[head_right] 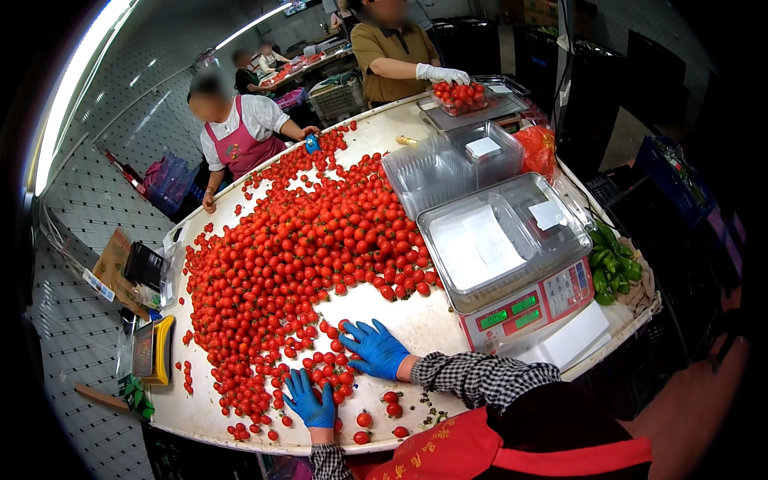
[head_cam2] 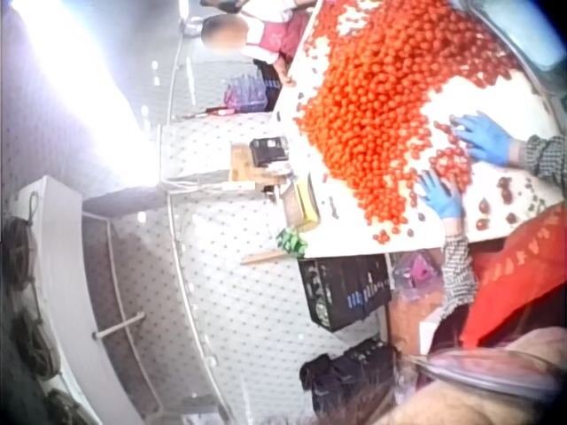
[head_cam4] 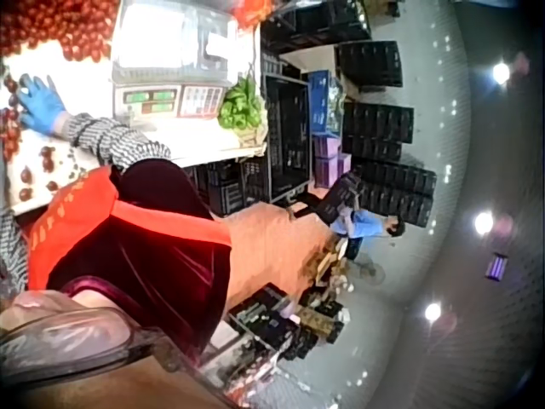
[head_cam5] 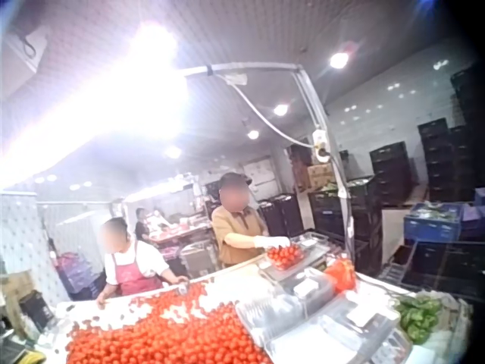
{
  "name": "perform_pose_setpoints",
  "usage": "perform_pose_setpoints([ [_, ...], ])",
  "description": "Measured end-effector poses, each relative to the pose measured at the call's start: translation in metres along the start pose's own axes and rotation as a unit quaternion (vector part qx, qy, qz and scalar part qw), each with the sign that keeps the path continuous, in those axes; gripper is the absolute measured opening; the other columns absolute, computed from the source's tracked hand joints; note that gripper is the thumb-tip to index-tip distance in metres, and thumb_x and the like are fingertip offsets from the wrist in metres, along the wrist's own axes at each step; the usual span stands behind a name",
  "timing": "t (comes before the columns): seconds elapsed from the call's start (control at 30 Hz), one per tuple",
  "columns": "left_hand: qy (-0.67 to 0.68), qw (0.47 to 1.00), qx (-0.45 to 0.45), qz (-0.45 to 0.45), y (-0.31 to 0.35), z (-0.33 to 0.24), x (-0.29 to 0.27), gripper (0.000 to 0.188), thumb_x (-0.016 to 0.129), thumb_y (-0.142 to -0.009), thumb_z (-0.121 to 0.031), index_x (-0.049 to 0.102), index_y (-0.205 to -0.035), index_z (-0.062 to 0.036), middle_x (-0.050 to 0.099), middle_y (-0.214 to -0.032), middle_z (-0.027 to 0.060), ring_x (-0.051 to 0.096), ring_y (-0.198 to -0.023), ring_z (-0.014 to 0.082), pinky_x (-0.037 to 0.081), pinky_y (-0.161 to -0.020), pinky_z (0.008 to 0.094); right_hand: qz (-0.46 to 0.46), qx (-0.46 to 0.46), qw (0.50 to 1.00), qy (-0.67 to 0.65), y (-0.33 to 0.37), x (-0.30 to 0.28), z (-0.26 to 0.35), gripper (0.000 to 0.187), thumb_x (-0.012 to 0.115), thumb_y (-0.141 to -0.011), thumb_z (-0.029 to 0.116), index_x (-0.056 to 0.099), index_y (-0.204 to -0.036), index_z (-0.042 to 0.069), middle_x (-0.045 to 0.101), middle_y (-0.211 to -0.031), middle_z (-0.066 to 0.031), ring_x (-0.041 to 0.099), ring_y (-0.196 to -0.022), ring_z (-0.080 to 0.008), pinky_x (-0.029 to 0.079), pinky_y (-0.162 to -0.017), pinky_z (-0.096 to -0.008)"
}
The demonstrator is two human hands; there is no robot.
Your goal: The person sorts cherry tomatoes on a large table, picking them by hand and placing them into clear plastic containers on a digital scale. The person wears blue gloves and a red apron while working alongside other staff in a commercial packing area.
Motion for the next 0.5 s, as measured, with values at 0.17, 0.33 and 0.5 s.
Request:
perform_pose_setpoints([
  [0.17,-0.004,1.000,0.001,0.003,0.0001,0.0009,0.0006,0.078,0.069,-0.087,-0.038,0.039,-0.153,-0.0068,0.030,-0.161,0.0203,0.018,-0.153,0.0370,0.002,-0.122,0.0592,0.009,0.003,1.000,0.002,0.0000,0.0006,0.0003,0.066,0.060,-0.095,0.044,0.042,-0.149,0.012,0.028,-0.162,-0.0162,0.034,-0.144,-0.0322,0.026,-0.116,-0.0530],
  [0.33,0.002,1.000,-0.008,0.010,-0.0001,-0.0002,-0.0010,0.079,0.069,-0.087,-0.039,0.040,-0.153,-0.0071,0.031,-0.161,0.0201,0.018,-0.153,0.0368,0.002,-0.121,0.0596,0.015,0.003,1.000,0.010,0.0000,0.0007,0.0006,0.068,0.057,-0.096,0.046,0.039,-0.152,0.013,0.026,-0.163,-0.0165,0.033,-0.145,-0.0330,0.025,-0.116,-0.0533],
  [0.5,0.010,1.000,-0.009,0.008,0.0001,-0.0010,-0.0028,0.078,0.070,-0.086,-0.037,0.040,-0.152,-0.0074,0.031,-0.161,0.0198,0.018,-0.153,0.0368,0.002,-0.121,0.0595,0.018,0.002,1.000,0.011,-0.0005,0.0022,0.0001,0.067,0.059,-0.095,0.044,0.040,-0.151,0.013,0.026,-0.162,-0.0161,0.034,-0.144,-0.0330,0.026,-0.117,-0.0543],
])
Point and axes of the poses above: each hand's wrist, its own y-axis away from the middle knuckle, its own x-axis out of the palm, z = x × y, the point moved 5 cm from there along -y, towards the middle knuckle
